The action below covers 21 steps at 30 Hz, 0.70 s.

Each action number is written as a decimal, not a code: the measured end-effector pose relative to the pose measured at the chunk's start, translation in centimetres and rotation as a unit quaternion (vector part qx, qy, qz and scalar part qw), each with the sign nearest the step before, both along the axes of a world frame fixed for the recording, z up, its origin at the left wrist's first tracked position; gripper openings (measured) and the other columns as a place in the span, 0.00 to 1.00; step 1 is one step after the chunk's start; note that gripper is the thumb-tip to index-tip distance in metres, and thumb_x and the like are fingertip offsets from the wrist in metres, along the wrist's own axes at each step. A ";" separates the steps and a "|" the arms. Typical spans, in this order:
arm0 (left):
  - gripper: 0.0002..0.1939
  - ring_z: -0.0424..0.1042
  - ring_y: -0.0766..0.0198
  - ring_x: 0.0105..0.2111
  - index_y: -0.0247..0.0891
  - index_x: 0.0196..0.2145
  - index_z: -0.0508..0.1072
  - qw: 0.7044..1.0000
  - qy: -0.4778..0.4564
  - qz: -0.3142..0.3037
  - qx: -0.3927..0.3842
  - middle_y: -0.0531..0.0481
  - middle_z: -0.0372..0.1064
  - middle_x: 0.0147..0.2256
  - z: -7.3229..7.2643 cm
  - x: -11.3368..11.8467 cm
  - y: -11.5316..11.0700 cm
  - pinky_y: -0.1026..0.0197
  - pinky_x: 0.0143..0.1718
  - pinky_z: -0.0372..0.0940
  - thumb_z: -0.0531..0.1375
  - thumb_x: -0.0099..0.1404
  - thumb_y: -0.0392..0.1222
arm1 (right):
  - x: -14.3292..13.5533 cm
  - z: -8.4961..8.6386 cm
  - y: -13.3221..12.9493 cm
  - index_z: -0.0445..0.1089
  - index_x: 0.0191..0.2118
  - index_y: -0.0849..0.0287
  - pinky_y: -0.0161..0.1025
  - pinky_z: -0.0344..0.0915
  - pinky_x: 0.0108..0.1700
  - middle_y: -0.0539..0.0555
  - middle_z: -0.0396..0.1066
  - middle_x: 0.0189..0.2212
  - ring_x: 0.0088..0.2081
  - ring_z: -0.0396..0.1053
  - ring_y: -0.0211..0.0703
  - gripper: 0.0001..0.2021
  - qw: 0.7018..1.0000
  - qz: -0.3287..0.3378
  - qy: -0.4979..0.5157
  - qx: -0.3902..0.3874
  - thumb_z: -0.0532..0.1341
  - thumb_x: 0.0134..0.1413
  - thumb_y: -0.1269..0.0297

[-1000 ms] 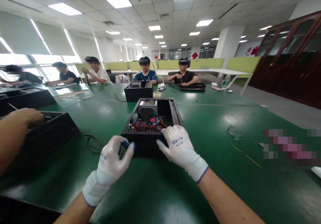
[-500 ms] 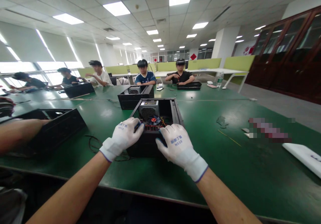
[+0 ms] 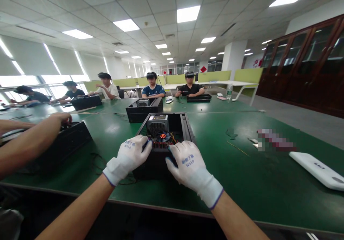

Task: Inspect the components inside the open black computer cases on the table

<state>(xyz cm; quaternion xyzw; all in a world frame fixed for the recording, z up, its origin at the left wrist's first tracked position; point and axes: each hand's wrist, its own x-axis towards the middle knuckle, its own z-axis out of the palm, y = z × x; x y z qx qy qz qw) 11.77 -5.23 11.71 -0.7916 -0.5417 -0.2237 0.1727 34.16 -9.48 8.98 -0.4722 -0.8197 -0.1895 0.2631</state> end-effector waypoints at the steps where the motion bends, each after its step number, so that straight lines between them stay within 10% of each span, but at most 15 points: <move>1: 0.16 0.76 0.57 0.35 0.42 0.34 0.72 1.000 0.002 -0.001 -0.002 0.48 0.75 0.35 0.1 0.0 -0.1 0.57 0.34 0.63 0.50 0.73 0.49 | 0.1 0.0 -0.1 0.71 0.49 0.62 0.49 0.59 0.49 0.59 0.73 0.40 0.43 0.66 0.53 0.17 1.000 0.004 0.002 -0.002 0.57 0.64 0.55; 14: 0.14 0.74 0.53 0.38 0.38 0.38 0.73 0.982 0.098 -0.104 -0.120 0.43 0.73 0.38 2.5 -0.7 -4.5 0.52 0.41 0.69 0.49 0.73 0.42 | 1.8 2.8 -3.1 0.73 0.45 0.58 0.47 0.62 0.46 0.57 0.74 0.37 0.40 0.69 0.48 0.14 0.992 0.084 -0.003 -0.098 0.57 0.65 0.54; 21: 0.15 0.70 0.50 0.48 0.34 0.40 0.73 0.953 0.206 -0.222 0.018 0.35 0.68 0.49 4.1 -1.9 -1.8 0.46 0.51 0.69 0.47 0.71 0.29 | 2.0 7.6 2.7 0.74 0.44 0.58 0.43 0.64 0.46 0.59 0.76 0.40 0.43 0.72 0.49 0.19 0.982 0.032 -0.085 -0.163 0.52 0.67 0.50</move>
